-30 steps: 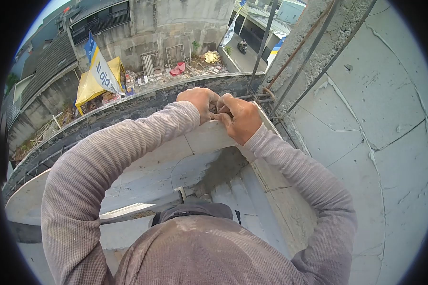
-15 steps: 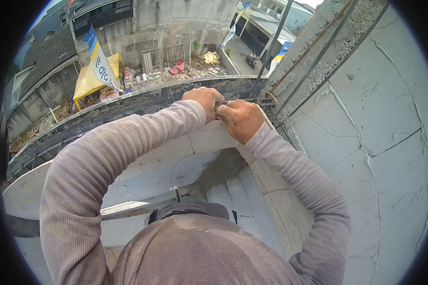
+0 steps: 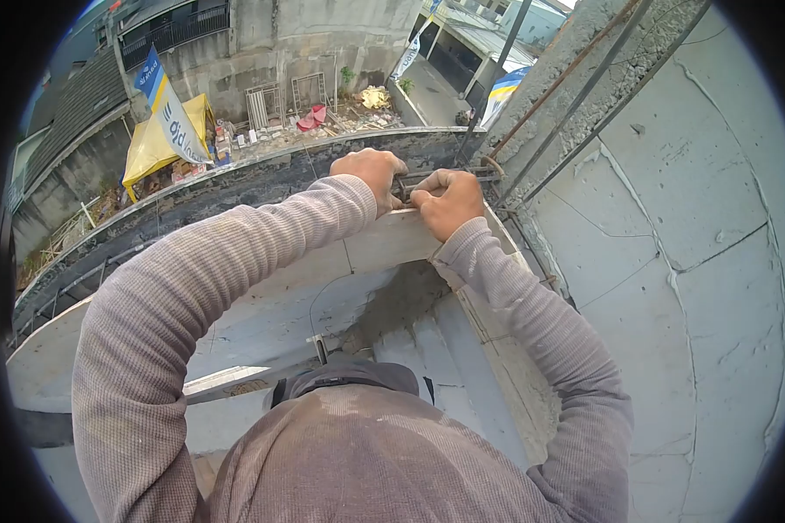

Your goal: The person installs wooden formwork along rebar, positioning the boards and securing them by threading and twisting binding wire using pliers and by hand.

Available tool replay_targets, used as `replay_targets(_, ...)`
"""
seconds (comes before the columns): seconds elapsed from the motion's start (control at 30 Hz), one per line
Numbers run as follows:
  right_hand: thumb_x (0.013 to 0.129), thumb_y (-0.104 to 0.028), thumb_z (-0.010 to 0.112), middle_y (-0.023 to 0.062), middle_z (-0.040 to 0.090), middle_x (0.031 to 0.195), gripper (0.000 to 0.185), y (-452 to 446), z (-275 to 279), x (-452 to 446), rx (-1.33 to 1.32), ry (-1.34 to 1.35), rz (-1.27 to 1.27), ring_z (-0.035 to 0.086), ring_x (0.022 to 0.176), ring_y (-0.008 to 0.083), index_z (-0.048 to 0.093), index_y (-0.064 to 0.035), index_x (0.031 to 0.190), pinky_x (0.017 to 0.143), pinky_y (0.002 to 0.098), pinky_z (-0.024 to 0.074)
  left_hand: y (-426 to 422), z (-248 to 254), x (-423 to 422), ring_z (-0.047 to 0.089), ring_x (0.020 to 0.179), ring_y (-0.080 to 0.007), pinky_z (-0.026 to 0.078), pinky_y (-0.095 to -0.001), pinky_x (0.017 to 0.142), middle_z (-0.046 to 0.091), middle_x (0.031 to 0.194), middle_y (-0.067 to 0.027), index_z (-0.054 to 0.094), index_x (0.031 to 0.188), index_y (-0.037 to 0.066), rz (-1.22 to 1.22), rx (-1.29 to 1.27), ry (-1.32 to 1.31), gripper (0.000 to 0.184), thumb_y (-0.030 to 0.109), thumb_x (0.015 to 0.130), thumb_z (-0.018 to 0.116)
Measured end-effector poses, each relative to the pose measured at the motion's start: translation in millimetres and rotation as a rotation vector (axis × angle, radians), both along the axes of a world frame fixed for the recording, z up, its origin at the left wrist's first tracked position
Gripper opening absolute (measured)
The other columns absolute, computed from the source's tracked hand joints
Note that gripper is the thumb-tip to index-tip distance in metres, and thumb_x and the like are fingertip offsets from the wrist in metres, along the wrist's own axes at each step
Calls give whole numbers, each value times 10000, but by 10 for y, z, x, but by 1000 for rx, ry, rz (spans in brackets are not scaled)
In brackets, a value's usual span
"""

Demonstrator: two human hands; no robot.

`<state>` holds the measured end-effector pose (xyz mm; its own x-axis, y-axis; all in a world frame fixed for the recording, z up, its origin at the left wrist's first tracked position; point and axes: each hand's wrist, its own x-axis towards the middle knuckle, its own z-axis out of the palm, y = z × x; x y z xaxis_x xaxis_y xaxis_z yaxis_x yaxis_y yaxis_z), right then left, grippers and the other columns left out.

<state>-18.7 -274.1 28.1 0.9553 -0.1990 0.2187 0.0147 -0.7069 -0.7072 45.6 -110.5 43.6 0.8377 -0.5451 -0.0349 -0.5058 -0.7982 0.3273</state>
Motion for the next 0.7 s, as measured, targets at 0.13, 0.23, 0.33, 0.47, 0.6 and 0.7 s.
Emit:
replay_targets(0.13,806,-59,723,155,747,809,103,59,128,-56,-68,35,41,734,750,223,726,23,867,743,349,573,21,60,-40,682,1170,-306,555,-418,1002,720,1237,-123,703,1298,209,12,-7,13,570,408,791,873)
replay_targets(0.23,827,-12,679,162,728,827,89,141,92,-158,-421,-161,193,722,745,267,712,11,907,728,375,567,13,22,-47,691,1151,-314,564,-424,985,724,1215,-141,725,1193,110,61,-59,-46,537,403,774,887)
replay_targets(0.33,807,-11,657,174,691,792,85,198,128,-187,-620,-346,329,683,735,339,699,-14,881,715,434,556,24,29,-54,700,1132,-320,574,-425,966,731,1185,-153,720,1111,55,82,-86,-38,513,387,762,897)
replay_targets(0.47,794,-21,657,169,671,763,83,257,198,-166,-523,-299,287,670,746,351,702,-25,864,729,452,557,77,70,-76,707,1119,-321,581,-419,953,738,1165,-148,734,1121,69,46,-64,-15,493,367,764,896)
replay_targets(0.6,788,-15,665,181,685,787,161,255,159,-174,-447,-259,239,676,741,338,736,-30,932,742,440,567,76,70,-81,716,1113,-290,587,-403,939,748,1161,-124,756,1132,97,40,-65,-19,418,324,798,865)
replay_targets(0.7,786,-5,673,173,711,831,231,170,148,-206,-474,-241,299,683,777,324,759,-37,998,792,424,572,91,113,-118,721,1113,-259,594,-388,924,753,1170,-100,761,1150,117,53,-44,-14,364,282,834,834)
